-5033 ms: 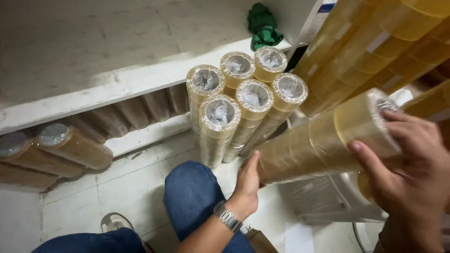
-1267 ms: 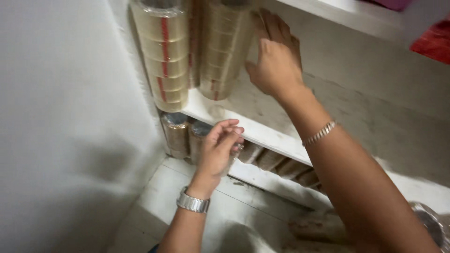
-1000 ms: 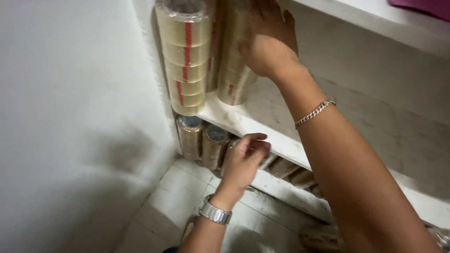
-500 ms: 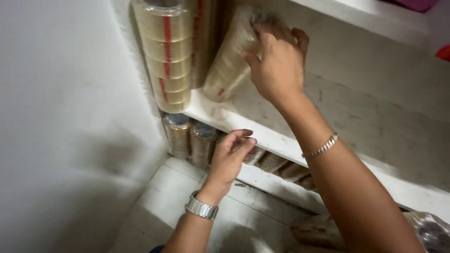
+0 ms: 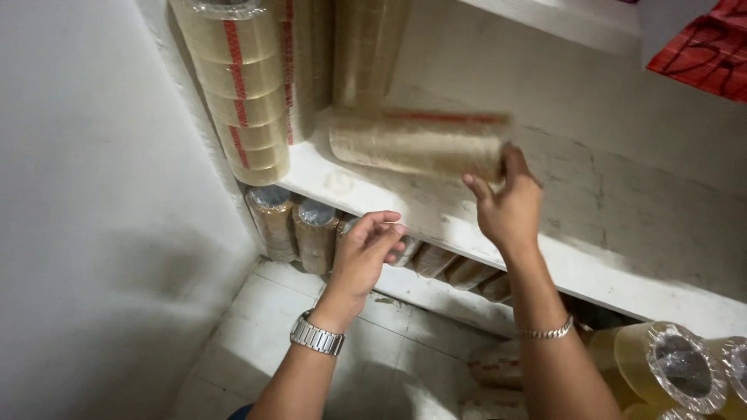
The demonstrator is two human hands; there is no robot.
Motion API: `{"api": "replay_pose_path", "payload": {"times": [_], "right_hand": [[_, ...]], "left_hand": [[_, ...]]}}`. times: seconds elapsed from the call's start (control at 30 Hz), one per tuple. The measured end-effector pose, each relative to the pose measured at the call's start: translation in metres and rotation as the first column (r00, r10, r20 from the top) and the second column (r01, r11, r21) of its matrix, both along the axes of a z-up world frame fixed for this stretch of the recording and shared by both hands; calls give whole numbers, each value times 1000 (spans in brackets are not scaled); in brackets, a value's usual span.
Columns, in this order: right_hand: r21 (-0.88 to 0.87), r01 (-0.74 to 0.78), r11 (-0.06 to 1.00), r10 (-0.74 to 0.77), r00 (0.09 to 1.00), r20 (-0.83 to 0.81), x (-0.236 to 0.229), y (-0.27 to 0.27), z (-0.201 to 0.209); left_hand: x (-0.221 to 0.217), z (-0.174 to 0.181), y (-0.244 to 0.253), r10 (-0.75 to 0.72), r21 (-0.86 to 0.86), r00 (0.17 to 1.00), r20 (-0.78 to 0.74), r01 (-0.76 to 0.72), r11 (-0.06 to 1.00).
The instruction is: The person kneels on the floor and repeatedly picks up rolls of plastic wrap from a pile, then places them onto a white shelf. The person handles the rolls one at a time, stacking them vertically on the shelf.
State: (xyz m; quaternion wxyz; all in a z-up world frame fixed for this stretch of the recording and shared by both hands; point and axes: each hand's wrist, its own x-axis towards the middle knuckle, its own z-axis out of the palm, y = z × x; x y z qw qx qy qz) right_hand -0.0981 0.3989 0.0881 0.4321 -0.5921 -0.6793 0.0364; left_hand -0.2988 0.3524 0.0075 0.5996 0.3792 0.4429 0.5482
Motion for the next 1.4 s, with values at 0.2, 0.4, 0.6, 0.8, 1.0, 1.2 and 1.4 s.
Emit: {"api": "replay_pose_path", "payload": {"times": [0.2, 0.4, 0.6, 0.8, 1.0, 1.2, 1.4], "right_hand": [[-133, 18, 991, -50, 969, -241, 67, 22, -93], [-287, 3, 958, -102, 938, -332, 60, 14, -89], [-309, -38, 950, -83, 925, -370, 73, 21, -106], [-153, 248, 957, -272, 950, -157, 66, 19, -88], [-30, 15, 999, -9, 982, 188, 42, 42, -61], [-101, 101, 990, -78, 973, 216, 38, 16, -66], [248, 157, 956, -212, 953, 215, 40, -3, -93]], "left_hand": [[-1, 0, 1, -3, -11, 999, -34, 3, 1000], [-2, 2, 1, 6, -21, 998, -56, -7, 1000], [-1, -3, 7, 1, -41, 999, -48, -3, 999], [-2, 1, 4, 3, -28, 998, -56, -5, 1000], [-7, 1, 3, 3, -44, 999, -39, -5, 999], [-10, -2, 6, -10, -46, 1000, -30, 8, 999], [-15, 12, -1, 26, -66, 999, -22, -27, 997]]}}
